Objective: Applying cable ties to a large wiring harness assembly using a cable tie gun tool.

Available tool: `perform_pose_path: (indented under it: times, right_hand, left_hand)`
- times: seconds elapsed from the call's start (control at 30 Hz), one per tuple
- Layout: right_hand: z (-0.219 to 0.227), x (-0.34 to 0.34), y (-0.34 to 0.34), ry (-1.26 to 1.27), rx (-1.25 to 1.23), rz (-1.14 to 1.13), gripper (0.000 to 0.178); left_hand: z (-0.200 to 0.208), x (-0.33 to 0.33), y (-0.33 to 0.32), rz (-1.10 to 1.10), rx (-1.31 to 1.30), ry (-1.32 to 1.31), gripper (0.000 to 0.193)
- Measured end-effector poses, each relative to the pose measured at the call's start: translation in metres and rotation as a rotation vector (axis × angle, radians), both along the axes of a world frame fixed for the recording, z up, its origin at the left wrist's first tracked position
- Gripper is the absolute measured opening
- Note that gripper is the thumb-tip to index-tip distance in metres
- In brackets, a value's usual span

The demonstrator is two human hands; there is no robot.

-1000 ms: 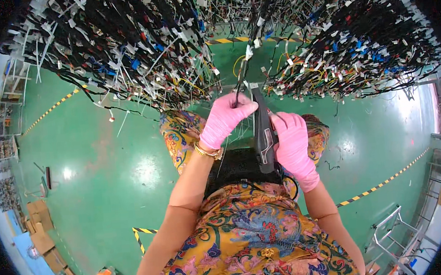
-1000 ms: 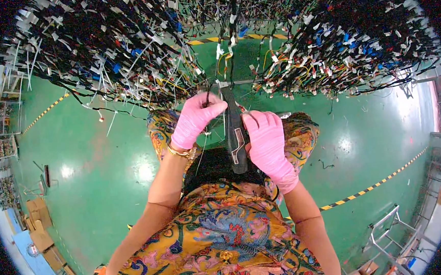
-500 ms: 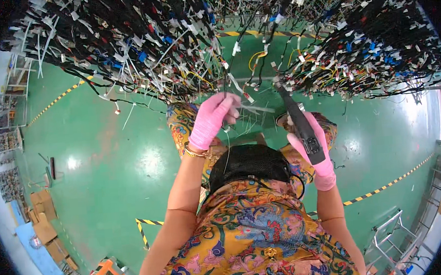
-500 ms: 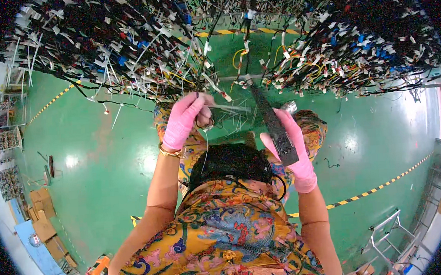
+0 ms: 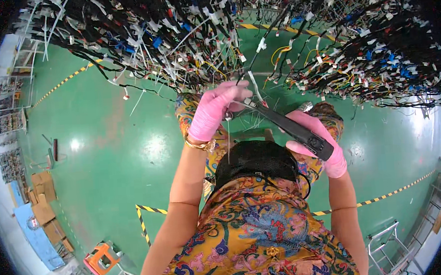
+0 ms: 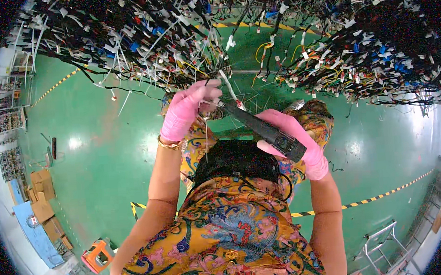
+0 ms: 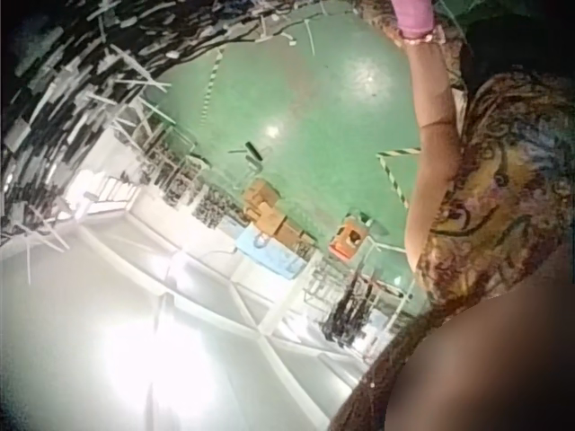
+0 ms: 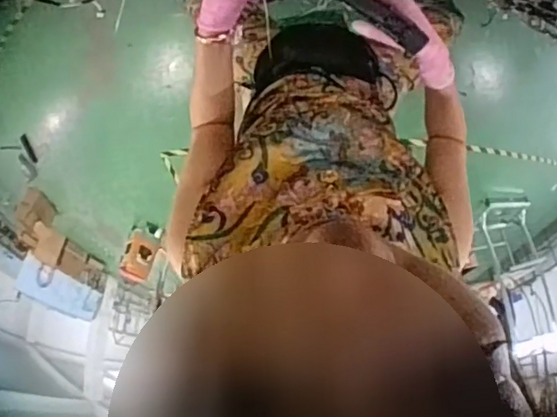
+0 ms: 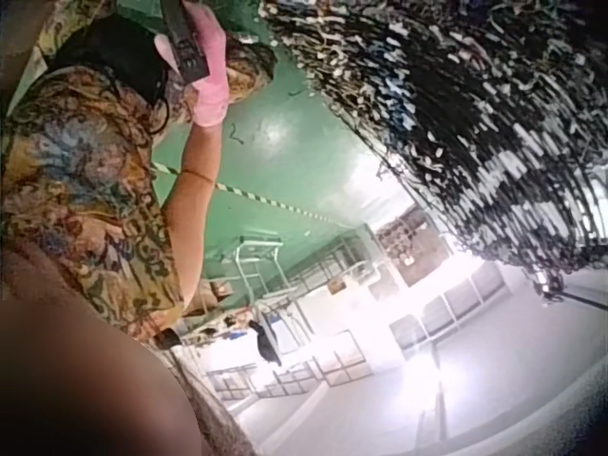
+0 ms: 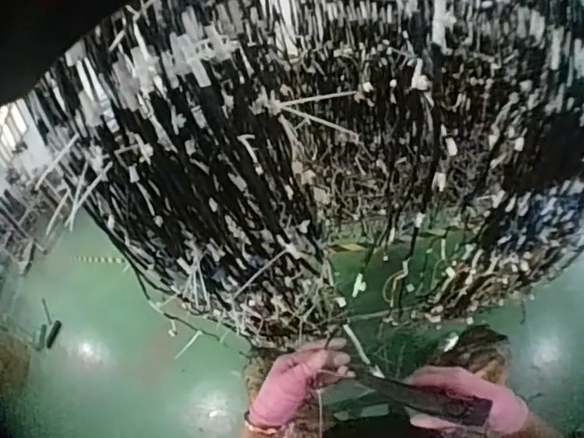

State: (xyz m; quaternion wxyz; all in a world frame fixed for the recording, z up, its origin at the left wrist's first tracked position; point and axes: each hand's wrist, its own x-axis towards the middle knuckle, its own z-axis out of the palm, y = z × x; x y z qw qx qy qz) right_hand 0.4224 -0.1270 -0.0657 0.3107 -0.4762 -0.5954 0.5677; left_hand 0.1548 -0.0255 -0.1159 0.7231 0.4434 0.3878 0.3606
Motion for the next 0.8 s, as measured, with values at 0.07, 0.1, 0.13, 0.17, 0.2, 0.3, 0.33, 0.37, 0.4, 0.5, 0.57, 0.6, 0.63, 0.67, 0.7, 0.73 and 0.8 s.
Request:
perform_pose_path:
  times: [0.07, 0.1, 0.13, 0.17, 0.2, 0.3, 0.33, 0.37, 0.4, 0.5, 0.57, 0.6, 0.63, 0.67, 0.7, 0.73, 0.8]
  right_hand:
    - [-0.003, -0.002, 0.003, -0.032, 0.080, 0.025, 0.050]
    - [-0.005, -0.002, 0.005, -0.053, 0.130, 0.037, 0.049]
    - [-0.006, -0.002, 0.006, -0.072, 0.173, 0.052, 0.049]
    - [-0.008, -0.001, 0.008, -0.089, 0.216, 0.066, 0.049]
    - [-0.009, 0.000, 0.010, -0.106, 0.241, 0.095, 0.049]
    - [-0.011, 0.009, 0.017, -0.164, 0.342, 0.146, 0.048]
    - [-0.011, 0.013, 0.019, -0.191, 0.397, 0.146, 0.048]
    - [-0.011, 0.016, 0.020, -0.218, 0.462, 0.139, 0.047]
    - [-0.011, 0.018, 0.020, -0.104, 0.397, 0.104, 0.049]
    - [-0.014, 0.018, 0.025, -0.180, 0.451, 0.184, 0.059]
    - [-0.015, 0.015, 0.024, -0.121, 0.420, 0.200, 0.057]
    - [-0.016, 0.013, 0.024, -0.122, 0.421, 0.211, 0.056]
    - [-0.016, 0.012, 0.023, -0.135, 0.401, 0.227, 0.054]
    - [-0.015, 0.011, 0.022, -0.126, 0.390, 0.219, 0.053]
    - [-0.014, 0.011, 0.021, -0.129, 0.358, 0.215, 0.053]
    - [-0.013, 0.011, 0.020, -0.148, 0.323, 0.216, 0.055]
    - [-0.011, 0.011, 0.018, -0.151, 0.250, 0.174, 0.056]
  left_hand:
    - [-0.001, 0.001, 0.000, 0.004, -0.054, -0.033, 0.044]
    - [-0.002, 0.001, 0.000, -0.003, -0.061, -0.054, 0.044]
    - [-0.004, 0.001, 0.001, -0.013, -0.113, -0.073, 0.043]
    - [-0.005, 0.000, 0.001, -0.020, -0.155, -0.092, 0.042]
    - [-0.007, 0.000, 0.002, -0.026, -0.198, -0.110, 0.041]
    - [-0.013, -0.001, 0.003, -0.065, -0.179, -0.189, 0.043]
    - [-0.015, -0.001, 0.004, -0.059, -0.233, -0.225, 0.043]
    - [-0.016, -0.001, 0.004, -0.060, -0.271, -0.282, 0.043]
    - [-0.018, -0.001, 0.005, -0.062, -0.308, -0.340, 0.043]
    - [-0.020, 0.003, 0.006, -0.086, -0.340, -0.357, 0.042]
    - [-0.020, 0.006, 0.004, -0.107, -0.275, -0.341, 0.041]
    - [-0.020, 0.007, 0.004, -0.114, -0.237, -0.331, 0.040]
    - [-0.019, 0.008, 0.002, -0.118, -0.245, -0.306, 0.040]
    - [-0.019, 0.009, 0.002, -0.122, -0.242, -0.287, 0.040]
    - [-0.018, 0.009, 0.001, -0.132, -0.229, -0.281, 0.040]
    - [-0.017, 0.009, 0.001, -0.128, -0.243, -0.295, 0.042]
    - [-0.015, 0.008, 0.001, -0.130, -0.248, -0.341, 0.044]
